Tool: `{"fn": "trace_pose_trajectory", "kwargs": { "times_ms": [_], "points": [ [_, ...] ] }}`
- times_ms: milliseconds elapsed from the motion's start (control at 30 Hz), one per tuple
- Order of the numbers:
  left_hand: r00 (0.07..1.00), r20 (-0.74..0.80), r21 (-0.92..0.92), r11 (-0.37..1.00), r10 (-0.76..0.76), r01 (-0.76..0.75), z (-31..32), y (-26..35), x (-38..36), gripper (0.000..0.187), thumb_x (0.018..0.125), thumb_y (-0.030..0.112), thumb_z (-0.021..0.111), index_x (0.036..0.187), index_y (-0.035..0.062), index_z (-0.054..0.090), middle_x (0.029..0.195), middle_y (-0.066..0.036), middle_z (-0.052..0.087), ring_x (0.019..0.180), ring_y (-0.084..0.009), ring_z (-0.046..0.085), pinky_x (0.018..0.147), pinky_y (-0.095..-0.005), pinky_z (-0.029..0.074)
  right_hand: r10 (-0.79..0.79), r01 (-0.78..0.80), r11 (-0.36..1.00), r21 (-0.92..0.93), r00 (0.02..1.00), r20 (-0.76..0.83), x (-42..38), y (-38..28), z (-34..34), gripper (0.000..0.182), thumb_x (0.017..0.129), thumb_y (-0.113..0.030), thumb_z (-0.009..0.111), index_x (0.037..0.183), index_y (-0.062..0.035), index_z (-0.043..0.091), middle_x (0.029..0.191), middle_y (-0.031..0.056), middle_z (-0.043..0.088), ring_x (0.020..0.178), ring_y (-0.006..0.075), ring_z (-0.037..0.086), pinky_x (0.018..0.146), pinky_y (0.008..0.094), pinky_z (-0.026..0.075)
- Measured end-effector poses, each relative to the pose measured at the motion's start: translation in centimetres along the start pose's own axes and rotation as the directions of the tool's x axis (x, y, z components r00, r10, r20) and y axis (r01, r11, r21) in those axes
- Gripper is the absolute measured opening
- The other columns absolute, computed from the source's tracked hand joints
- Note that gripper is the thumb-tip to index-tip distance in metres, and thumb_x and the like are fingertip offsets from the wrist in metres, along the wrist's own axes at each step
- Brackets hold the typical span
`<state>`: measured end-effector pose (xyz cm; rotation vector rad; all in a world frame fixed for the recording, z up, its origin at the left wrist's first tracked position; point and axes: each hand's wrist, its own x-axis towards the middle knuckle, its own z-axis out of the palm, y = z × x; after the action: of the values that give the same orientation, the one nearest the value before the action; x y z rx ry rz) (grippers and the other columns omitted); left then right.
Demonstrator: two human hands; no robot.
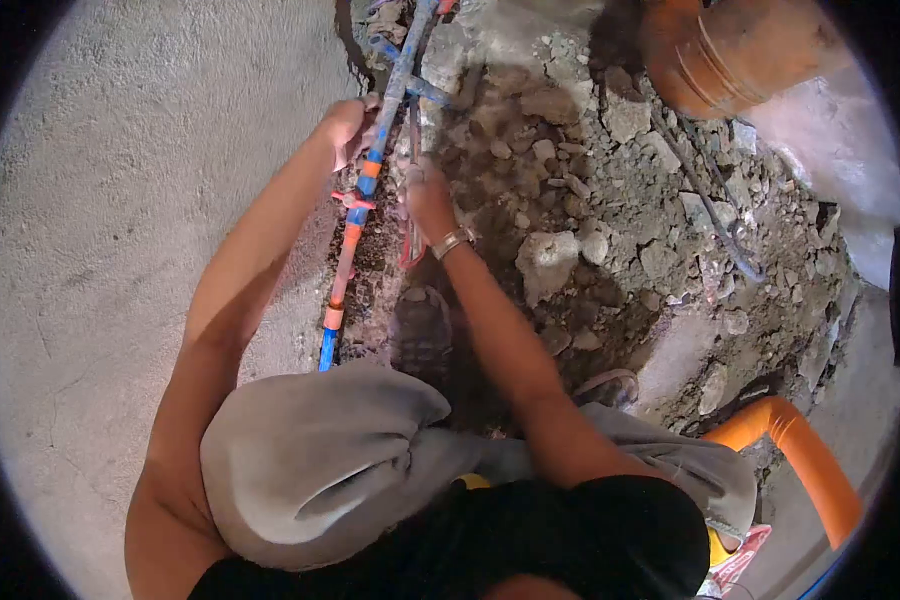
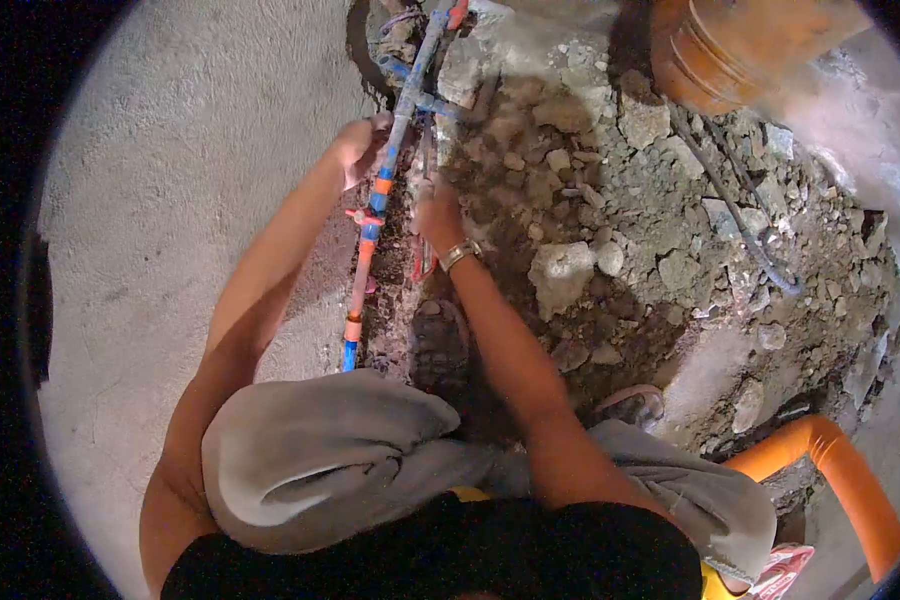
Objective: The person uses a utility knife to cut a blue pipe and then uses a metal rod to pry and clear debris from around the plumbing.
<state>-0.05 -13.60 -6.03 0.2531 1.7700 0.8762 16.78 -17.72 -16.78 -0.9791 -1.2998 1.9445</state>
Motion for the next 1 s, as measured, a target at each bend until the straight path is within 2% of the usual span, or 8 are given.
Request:
{"fn": "trace_pose_trajectory", "kwargs": {
  "times_ms": [133,267,333,400,467,567,733,1000],
  "points": [
    [0.845,-0.174,0.247,0.853,0.506,-0.46,1.0,1.0,-6.6,0.024,0.094,0.021,0.044,0.099,0.0075,0.063,0.088,-0.004,0.066,0.078,-0.0104,0.06,0.064,-0.0235,0.045,0.069,-0.067,0.956,0.286,0.998,0.002,-0.5,-3.0,-0.1,0.035,0.092,-0.014,0.041,0.126,-0.0053,0.046,0.069,0.0075,0.056,0.047,0.0176,0.052,0.039,0.0327,0.042],
    [0.935,-0.134,0.166,0.938,0.327,-0.305,0.7,0.9,-5.8,0.028,0.094,0.02,0.041,0.105,0.0055,0.061,0.091,-0.005,0.066,0.083,-0.0127,0.061,0.072,-0.0254,0.046,0.092,-0.091,0.968,0.233,0.996,0.006,-0.6,-5.8,-0.2,0.047,0.091,-0.01,0.042,0.137,-0.006,0.037,0.07,0.0085,0.057,0.047,0.0189,0.052,0.042,0.0344,0.046],
    [0.978,-0.122,0.091,0.983,0.171,-0.161,0.7,0.3,-3.5,0.028,0.094,0.02,0.04,0.104,0.0055,0.061,0.093,-0.006,0.066,0.082,-0.0138,0.061,0.074,-0.0276,0.048,-0.099,0.084,0.97,-0.23,0.994,-0.053,0.1,-4.5,0.0,0.05,0.09,-0.007,0.041,0.139,-0.0063,0.034,0.08,0.0092,0.058,0.051,0.0151,0.053,0.05,0.0296,0.049],
    [0.99,0.117,-0.03,0.996,-0.079,0.083,1.3,0.3,-1.5,0.028,0.094,0.015,0.038,0.111,0.0036,0.057,0.102,-0.01,0.064,0.088,-0.0209,0.061,0.082,-0.0316,0.049,-0.331,0.275,0.914,-0.298,0.931,-0.157,1.7,-0.5,1.2,0.051,0.087,-0.005,0.042,0.138,-0.005,0.037,0.082,0.0108,0.06,0.054,0.017,0.056,0.053,0.0311,0.051],
    [0.96,0.254,-0.059,0.989,-0.113,0.132,1.1,-0.2,0.5,0.026,0.095,0.022,0.041,0.106,0.0068,0.06,0.102,-0.008,0.065,0.086,-0.0204,0.062,0.076,-0.0341,0.052,-0.581,0.449,0.777,-0.441,0.781,-0.228,1.3,-0.5,1.6,0.054,0.086,-0.007,0.043,0.139,-0.0083,0.036,0.106,0.0263,0.058,0.096,0.0402,0.057,0.085,0.0424,0.044],
    [0.902,0.421,-0.062,0.989,-0.094,0.132,1.4,-0.8,2.2,0.021,0.09,0.029,0.055,0.098,0.0124,0.063,0.098,-0.001,0.067,0.083,-0.0142,0.064,0.071,-0.0356,0.054,-0.159,0.12,0.955,-0.273,0.979,-0.124,0.8,-3.5,1.1,0.057,0.084,-0.005,0.045,0.14,-0.0068,0.033,0.118,0.0266,0.053,0.108,0.0403,0.052,0.089,0.0409,0.043],
    [0.887,0.442,-0.04,0.985,-0.135,0.17,1.4,-1.4,2.8,0.025,0.088,0.034,0.06,0.103,0.0141,0.063,0.1,0.0,0.067,0.085,-0.0119,0.064,0.071,-0.0326,0.053,-0.364,0.316,0.913,-0.259,0.917,-0.162,0.4,-2.4,1.9,0.056,0.085,-0.002,0.045,0.14,-0.0043,0.032,0.116,0.0241,0.055,0.106,0.0391,0.053,0.089,0.0383,0.043],
    [0.847,0.501,-0.054,0.971,-0.177,0.234,1.5,-1.1,2.3,0.028,0.089,0.031,0.058,0.106,0.0102,0.062,0.099,-0.005,0.068,0.081,-0.0148,0.067,0.058,-0.0283,0.054,-0.224,0.19,0.952,-0.241,0.967,-0.123,0.2,-3.0,1.6,0.058,0.084,0.001,0.04,0.141,-0.0066,0.032,0.106,0.0224,0.06,0.096,0.0353,0.059,0.082,0.0384,0.047]
  ]
}}
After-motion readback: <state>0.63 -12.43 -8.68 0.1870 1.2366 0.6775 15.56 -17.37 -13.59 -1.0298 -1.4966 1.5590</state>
